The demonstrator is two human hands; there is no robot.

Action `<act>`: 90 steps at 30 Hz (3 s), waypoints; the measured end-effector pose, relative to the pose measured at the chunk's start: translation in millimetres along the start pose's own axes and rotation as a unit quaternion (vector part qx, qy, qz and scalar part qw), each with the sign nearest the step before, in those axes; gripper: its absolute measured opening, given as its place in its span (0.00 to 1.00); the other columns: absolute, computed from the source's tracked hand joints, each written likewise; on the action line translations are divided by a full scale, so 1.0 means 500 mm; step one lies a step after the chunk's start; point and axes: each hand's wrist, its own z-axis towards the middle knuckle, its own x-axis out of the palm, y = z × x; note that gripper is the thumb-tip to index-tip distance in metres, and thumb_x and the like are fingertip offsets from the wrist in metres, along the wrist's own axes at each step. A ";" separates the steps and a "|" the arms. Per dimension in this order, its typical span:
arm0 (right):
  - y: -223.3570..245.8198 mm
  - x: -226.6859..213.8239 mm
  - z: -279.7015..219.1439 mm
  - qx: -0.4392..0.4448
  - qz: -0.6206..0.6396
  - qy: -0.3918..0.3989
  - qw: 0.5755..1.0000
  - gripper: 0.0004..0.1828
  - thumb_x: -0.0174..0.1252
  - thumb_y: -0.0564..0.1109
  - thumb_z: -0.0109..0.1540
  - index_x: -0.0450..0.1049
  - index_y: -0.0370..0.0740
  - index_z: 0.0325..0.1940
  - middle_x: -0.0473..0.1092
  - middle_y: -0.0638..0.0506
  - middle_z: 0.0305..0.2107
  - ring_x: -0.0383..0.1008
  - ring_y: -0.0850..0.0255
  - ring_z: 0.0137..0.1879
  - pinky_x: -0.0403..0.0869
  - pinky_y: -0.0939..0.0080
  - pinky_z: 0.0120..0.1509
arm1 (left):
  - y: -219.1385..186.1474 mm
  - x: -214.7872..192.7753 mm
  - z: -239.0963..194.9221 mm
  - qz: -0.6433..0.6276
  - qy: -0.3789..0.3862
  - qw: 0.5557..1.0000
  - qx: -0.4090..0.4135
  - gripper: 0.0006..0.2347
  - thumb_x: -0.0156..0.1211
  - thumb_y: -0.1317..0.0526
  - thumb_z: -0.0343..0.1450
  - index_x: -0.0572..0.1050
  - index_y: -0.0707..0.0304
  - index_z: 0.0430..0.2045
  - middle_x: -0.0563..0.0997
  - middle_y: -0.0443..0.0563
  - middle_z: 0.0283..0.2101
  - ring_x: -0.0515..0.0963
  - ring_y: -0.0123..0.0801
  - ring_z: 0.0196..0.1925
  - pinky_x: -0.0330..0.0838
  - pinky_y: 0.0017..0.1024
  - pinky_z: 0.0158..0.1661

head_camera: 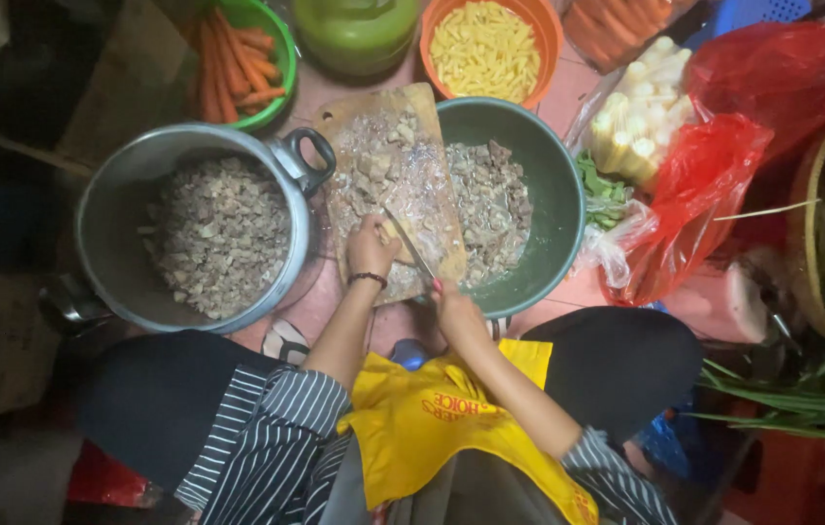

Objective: Chopping cooked meat on a wooden cutting board using a knife.

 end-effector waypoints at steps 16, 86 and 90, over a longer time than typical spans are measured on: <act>-0.010 0.059 0.058 0.049 -0.046 0.029 0.997 0.19 0.45 0.54 0.69 0.65 0.39 0.56 0.74 0.27 0.35 0.75 0.27 0.44 0.71 0.30 0.48 | -0.006 0.004 0.009 -0.029 0.055 0.997 -0.044 0.18 0.71 0.61 0.59 0.76 0.58 0.42 0.80 0.60 0.30 0.82 0.52 0.35 0.76 0.43 0.40; -0.025 0.065 0.089 -0.032 -0.007 0.037 0.999 0.16 0.47 0.54 0.70 0.65 0.39 0.53 0.74 0.27 0.36 0.75 0.28 0.46 0.72 0.31 0.49 | -0.001 0.003 -0.019 -0.023 0.007 0.999 -0.031 0.13 0.71 0.65 0.60 0.76 0.61 0.36 0.82 0.56 0.31 0.82 0.46 0.35 0.76 0.40 0.38; -0.035 0.051 0.073 -0.094 0.044 -0.006 0.995 0.15 0.48 0.53 0.69 0.68 0.40 0.51 0.75 0.28 0.39 0.76 0.29 0.47 0.73 0.34 0.50 | 0.009 0.010 -0.017 0.003 0.001 1.000 -0.003 0.14 0.71 0.66 0.60 0.75 0.62 0.35 0.81 0.58 0.33 0.81 0.50 0.37 0.76 0.42 0.41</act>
